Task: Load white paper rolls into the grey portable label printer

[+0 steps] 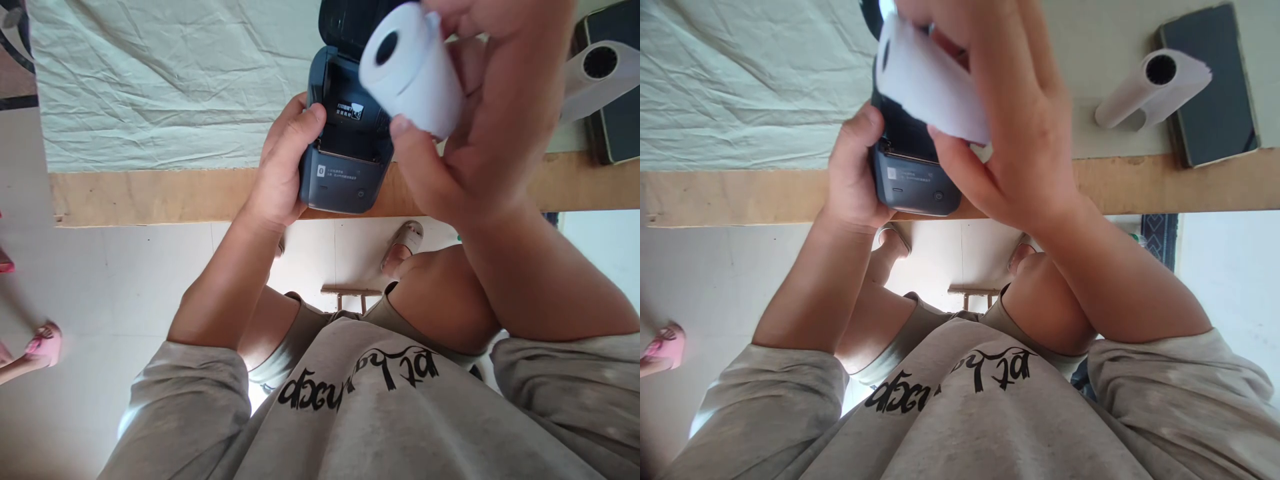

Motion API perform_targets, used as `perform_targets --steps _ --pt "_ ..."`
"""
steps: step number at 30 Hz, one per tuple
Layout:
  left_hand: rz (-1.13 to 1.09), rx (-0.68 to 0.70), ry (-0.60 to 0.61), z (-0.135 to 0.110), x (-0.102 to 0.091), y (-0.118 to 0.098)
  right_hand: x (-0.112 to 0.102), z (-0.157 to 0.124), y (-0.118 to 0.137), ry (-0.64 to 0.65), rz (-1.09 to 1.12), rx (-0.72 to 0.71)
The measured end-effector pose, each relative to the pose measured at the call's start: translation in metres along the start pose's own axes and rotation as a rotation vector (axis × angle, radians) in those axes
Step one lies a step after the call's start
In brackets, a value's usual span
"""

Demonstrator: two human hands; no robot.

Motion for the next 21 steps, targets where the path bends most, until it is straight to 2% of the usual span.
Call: perform_targets --steps 3,5,11,16,21 --pt "0.021 0.074 0.026 -0.001 0.004 -0.006 0.002 0.004 0.018 -0.142 -0.269 -0.208" --pt "0.023 0.090 0.025 -0.002 0.004 -0.007 0.005 0.007 0.027 -0.180 -0.396 -0.278" --pt "-0.039 0.055 -0.046 -0.004 -0.007 -0.001 0.006 0.010 0.030 -0.162 -0.330 -0.273" --pt "-0.027 0.034 0.007 -0.003 -0.005 0.000 0.000 0.006 0.027 -0.205 -0.366 -0.265" --pt "0.009 0.030 -0.014 -0.004 -0.003 -0.002 0.006 0.006 0.025 -0.170 -0.312 -0.285"
Point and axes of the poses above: each hand's wrist, its own z-axis towards the middle knuckle, its own x-axis out of the palm, y = z × x, the point moved 9 cm from there along z, towards the middle knuckle, and after that the axes turned 3 degrees about -z, right-handed, at the moved point
